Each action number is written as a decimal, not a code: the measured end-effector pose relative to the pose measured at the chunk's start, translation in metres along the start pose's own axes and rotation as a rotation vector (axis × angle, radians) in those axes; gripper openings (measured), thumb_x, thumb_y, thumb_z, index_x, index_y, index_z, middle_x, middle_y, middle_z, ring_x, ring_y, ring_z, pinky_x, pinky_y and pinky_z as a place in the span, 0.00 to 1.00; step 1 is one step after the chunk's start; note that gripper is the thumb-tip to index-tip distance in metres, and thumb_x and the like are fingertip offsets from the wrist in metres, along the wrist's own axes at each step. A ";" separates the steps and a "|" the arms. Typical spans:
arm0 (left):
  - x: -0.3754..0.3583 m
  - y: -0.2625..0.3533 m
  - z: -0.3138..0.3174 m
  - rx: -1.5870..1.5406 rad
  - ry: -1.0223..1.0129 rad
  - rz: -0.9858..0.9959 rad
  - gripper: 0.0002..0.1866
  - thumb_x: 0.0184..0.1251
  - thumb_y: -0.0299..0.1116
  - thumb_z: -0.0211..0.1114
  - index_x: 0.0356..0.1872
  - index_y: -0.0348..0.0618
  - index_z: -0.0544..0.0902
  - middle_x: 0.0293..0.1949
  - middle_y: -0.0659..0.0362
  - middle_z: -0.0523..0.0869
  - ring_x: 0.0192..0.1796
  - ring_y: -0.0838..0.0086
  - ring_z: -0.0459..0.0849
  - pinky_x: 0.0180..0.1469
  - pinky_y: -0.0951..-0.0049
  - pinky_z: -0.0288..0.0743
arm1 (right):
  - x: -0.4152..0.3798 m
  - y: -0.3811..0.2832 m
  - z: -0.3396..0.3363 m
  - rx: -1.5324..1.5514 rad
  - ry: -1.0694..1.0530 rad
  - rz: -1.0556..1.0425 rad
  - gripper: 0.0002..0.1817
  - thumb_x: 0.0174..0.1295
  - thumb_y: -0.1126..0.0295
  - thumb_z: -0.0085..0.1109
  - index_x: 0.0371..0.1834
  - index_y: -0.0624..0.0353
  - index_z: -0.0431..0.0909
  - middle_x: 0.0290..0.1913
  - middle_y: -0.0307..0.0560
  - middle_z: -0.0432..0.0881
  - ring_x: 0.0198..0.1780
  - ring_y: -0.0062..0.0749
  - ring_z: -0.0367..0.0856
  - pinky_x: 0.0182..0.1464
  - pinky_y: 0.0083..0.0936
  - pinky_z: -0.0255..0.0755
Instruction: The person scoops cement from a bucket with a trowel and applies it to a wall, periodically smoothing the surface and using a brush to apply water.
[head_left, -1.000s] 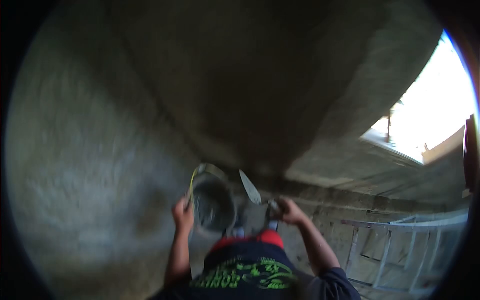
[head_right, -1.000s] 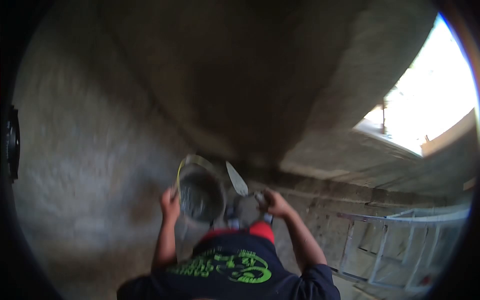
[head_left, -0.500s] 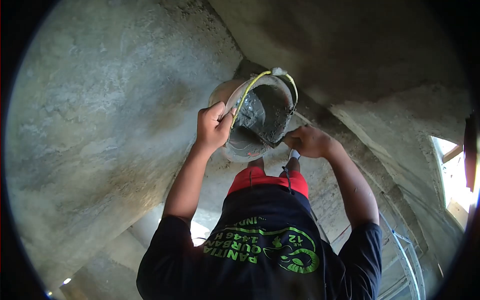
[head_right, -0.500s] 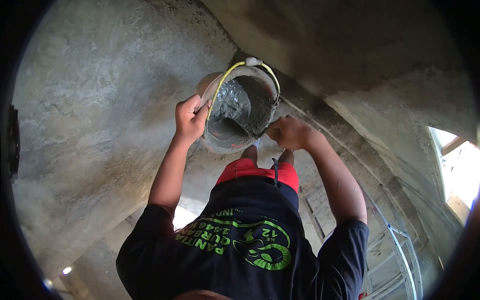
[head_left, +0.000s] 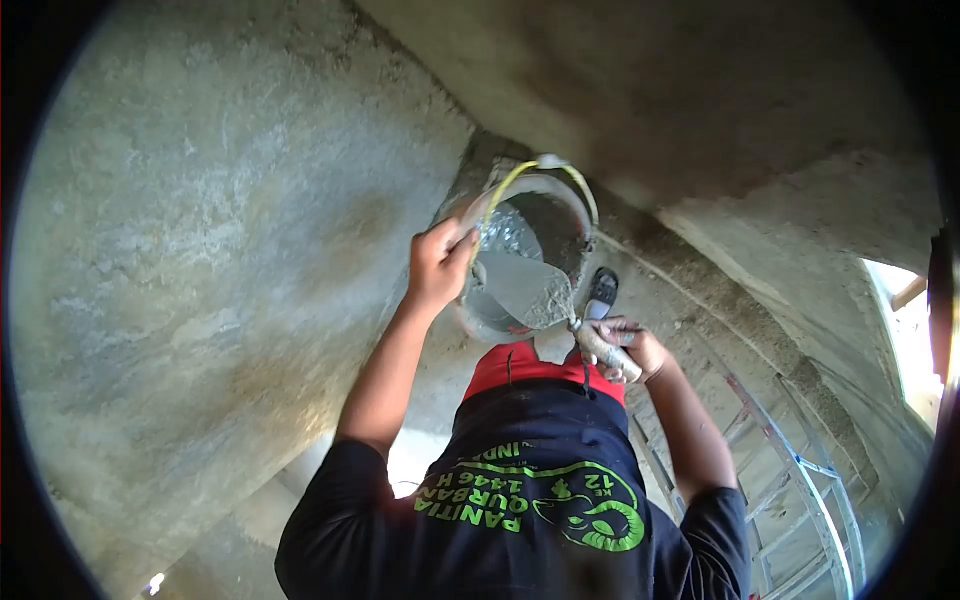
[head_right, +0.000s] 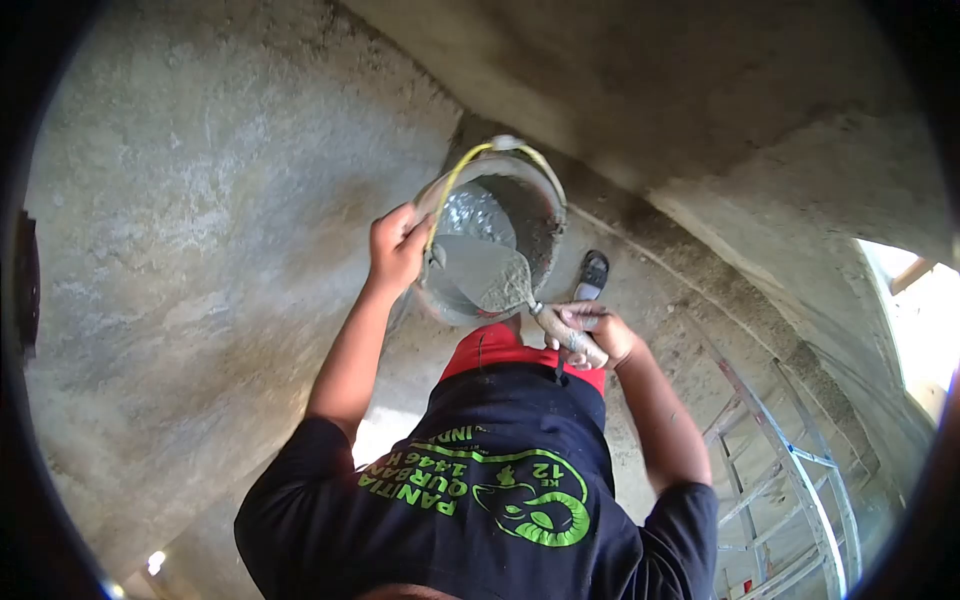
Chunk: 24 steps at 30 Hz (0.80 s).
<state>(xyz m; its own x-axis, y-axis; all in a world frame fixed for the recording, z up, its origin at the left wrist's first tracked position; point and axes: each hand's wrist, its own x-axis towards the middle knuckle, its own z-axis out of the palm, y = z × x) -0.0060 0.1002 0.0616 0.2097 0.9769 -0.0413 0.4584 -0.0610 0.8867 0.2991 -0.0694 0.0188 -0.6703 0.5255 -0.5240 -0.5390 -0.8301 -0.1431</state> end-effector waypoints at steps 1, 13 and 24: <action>-0.006 -0.004 -0.002 -0.034 0.055 0.011 0.20 0.68 0.24 0.66 0.22 0.41 0.63 0.20 0.68 0.62 0.26 0.84 0.59 0.25 0.73 0.54 | -0.011 0.001 -0.004 0.048 -0.052 -0.054 0.24 0.74 0.61 0.55 0.66 0.65 0.74 0.35 0.53 0.83 0.18 0.29 0.75 0.18 0.23 0.69; -0.022 -0.005 0.023 0.068 0.487 0.190 0.12 0.63 0.22 0.63 0.24 0.31 0.70 0.20 0.51 0.73 0.23 0.62 0.71 0.30 0.60 0.65 | -0.260 -0.109 0.167 -0.859 0.229 -1.424 0.39 0.66 0.54 0.59 0.74 0.71 0.65 0.35 0.52 0.81 0.20 0.31 0.78 0.20 0.24 0.73; -0.052 -0.048 0.021 0.096 0.567 0.023 0.08 0.60 0.22 0.63 0.26 0.27 0.75 0.24 0.43 0.80 0.27 0.53 0.78 0.34 0.56 0.70 | -0.299 -0.201 0.230 -1.830 1.847 -2.019 0.27 0.65 0.73 0.59 0.68 0.40 0.77 0.46 0.50 0.79 0.34 0.41 0.84 0.29 0.36 0.79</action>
<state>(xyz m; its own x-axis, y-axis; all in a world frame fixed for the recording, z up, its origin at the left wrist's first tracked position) -0.0207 0.0483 0.0114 -0.2635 0.9305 0.2543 0.5410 -0.0757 0.8376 0.4907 -0.0166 0.3971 0.1468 0.3842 0.9115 0.9795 -0.1853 -0.0796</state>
